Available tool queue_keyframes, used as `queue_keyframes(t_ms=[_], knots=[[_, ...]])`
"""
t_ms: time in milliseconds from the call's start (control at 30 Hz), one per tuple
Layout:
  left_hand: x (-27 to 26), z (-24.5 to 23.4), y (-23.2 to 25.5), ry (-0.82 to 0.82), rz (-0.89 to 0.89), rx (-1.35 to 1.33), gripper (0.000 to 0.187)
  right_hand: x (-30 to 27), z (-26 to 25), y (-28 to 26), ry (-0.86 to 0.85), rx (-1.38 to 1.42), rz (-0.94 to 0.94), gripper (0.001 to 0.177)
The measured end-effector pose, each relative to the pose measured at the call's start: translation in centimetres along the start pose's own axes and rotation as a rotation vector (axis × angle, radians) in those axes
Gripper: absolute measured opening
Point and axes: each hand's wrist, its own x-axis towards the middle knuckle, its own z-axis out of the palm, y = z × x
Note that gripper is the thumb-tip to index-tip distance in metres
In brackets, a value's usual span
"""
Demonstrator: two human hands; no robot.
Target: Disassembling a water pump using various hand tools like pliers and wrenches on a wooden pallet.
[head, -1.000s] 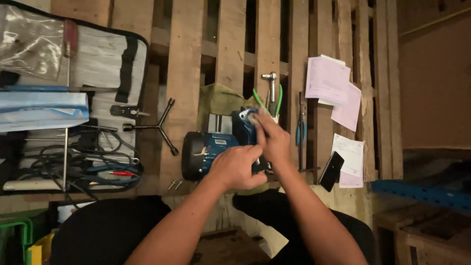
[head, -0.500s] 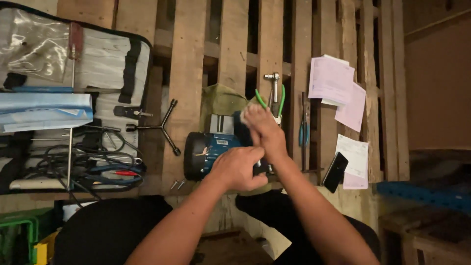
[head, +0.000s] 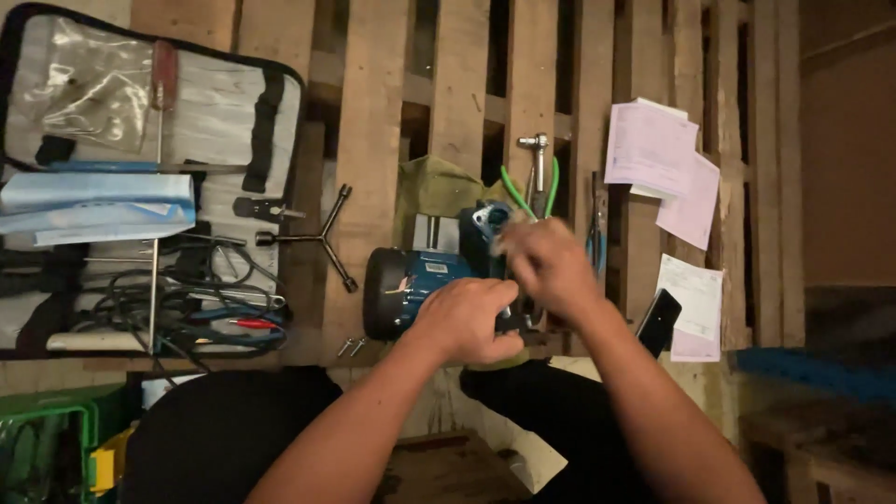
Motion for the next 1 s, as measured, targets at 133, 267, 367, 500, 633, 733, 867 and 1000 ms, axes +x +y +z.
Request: queue_keyframes(t_ms=[133,267,367,500,633,733,867,1000], knots=[[0.0,0.2,0.1,0.043,0.008,-0.002,0.043,1.0,-0.4,3.3,0.145,-0.137,0.079,0.005],[-0.1,0.3,-0.1,0.004,0.003,-0.025,0.042,0.1,2.9,2.9,0.147,-0.142,0.081,0.017],[0.0,0.7,-0.4,0.0,0.015,-0.019,0.044,-0.6,3.6,1.1,0.046,-0.269,0.091,0.016],[0.1,1.0,-0.7,-0.001,0.027,0.018,0.048,-0.8,2.3,0.4,-0.084,-0.098,0.292,0.022],[0.0,0.3,0.0,-0.017,0.01,0.042,0.042,1.6,1.3,1.9,-0.191,-0.082,0.241,0.017],[-0.2,-0.1,0.2,-0.046,-0.031,0.037,0.043,4.1,0.4,1.4,-0.411,-0.435,0.013,0.021],[0.0,0.4,-0.1,-0.043,-0.012,0.01,0.045,6.0,-0.2,-0.4,-0.738,-0.795,-0.006,0.022],[0.1,0.5,-0.3,-0.034,0.004,0.027,0.044,6.3,0.8,0.1,-0.891,-0.707,0.29,0.022]])
